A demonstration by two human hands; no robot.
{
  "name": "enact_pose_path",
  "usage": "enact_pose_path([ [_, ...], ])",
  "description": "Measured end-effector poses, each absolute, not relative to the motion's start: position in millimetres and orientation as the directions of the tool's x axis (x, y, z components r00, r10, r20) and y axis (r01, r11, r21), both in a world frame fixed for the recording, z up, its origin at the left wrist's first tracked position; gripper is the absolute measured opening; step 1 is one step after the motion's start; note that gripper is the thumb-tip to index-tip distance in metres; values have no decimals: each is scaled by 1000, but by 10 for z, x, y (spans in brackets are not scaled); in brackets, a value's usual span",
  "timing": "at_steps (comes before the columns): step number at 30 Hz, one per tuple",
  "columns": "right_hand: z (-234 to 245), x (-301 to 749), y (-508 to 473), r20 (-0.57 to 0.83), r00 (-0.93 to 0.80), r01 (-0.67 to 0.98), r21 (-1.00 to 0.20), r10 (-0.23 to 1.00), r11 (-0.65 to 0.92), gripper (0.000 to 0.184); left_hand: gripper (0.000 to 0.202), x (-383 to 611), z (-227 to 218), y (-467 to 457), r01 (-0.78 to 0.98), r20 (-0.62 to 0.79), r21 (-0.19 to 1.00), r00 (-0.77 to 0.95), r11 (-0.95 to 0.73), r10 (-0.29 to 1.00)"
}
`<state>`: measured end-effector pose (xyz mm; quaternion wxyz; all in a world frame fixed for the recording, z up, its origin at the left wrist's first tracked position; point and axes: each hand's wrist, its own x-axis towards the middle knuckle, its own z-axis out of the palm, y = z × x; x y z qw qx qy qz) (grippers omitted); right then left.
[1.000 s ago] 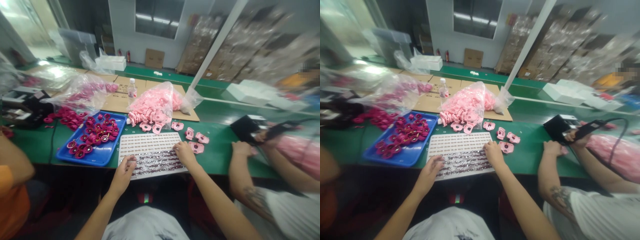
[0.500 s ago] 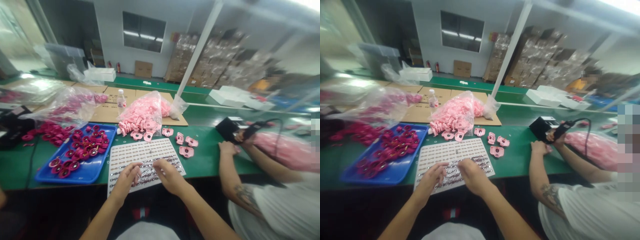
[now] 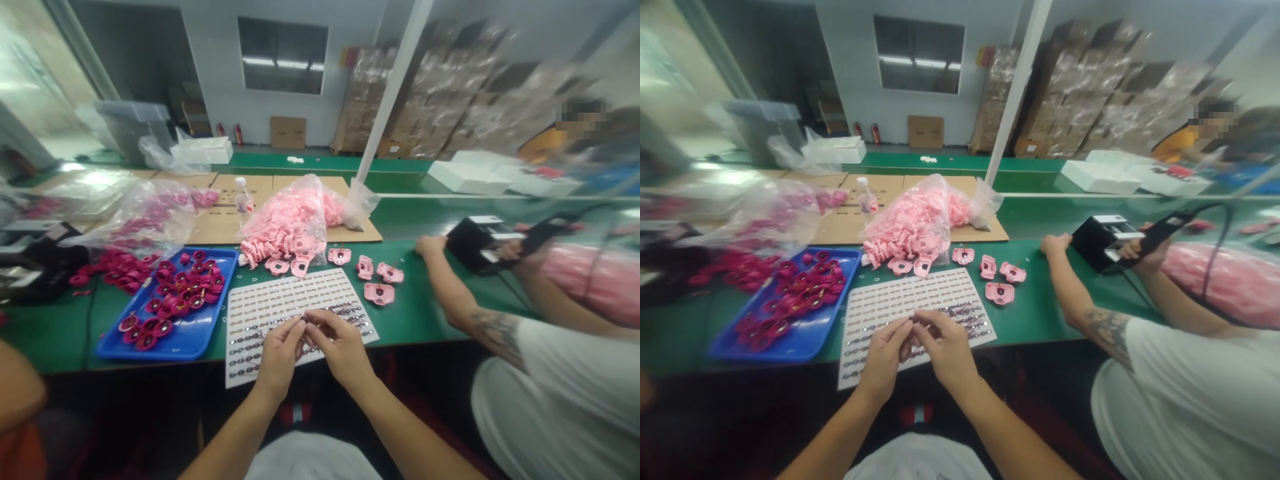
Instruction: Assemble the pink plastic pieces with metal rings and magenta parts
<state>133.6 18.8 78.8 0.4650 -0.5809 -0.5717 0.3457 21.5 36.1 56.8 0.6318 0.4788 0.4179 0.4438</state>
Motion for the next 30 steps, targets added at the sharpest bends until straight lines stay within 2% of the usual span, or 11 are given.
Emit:
enact_pose_path([
  [4,827,1333,172,135,138,380,-922,981,73,18,19,209,577,345,25,-42,999,226,37,973],
  [8,899,1406,180,135,82,442,-893,987,86,15,14,151,652,370,229,62,968,174,-102,983],
  [13,944,1458,180,118,26,423,-901,993,96,12,12,115,714,413,337,133,922,189,-192,973],
  [16,861,1458,185,40,14,303,-952,999,34,10,9,118,668,452,260,76,958,188,-124,979],
  [19,713,1414,188,-78,-51,71,-995,996,-74,16,13,148,533,497,104,-89,993,295,61,951],
  [21,606,1375,187,-130,-100,-98,-985,986,-140,20,17,175,427,543,76,-135,990,345,115,929],
  [24,460,1365,195,-135,-70,-234,-961,988,-147,22,19,189,323,683,134,-86,990,293,48,952],
  [27,341,1446,219,-137,33,-228,-966,990,-126,26,25,176,336,946,210,9,976,194,-51,981],
  [30,276,1566,236,-170,123,-221,-965,978,-140,27,15,222,436,1281,282,101,950,121,-132,987],
])
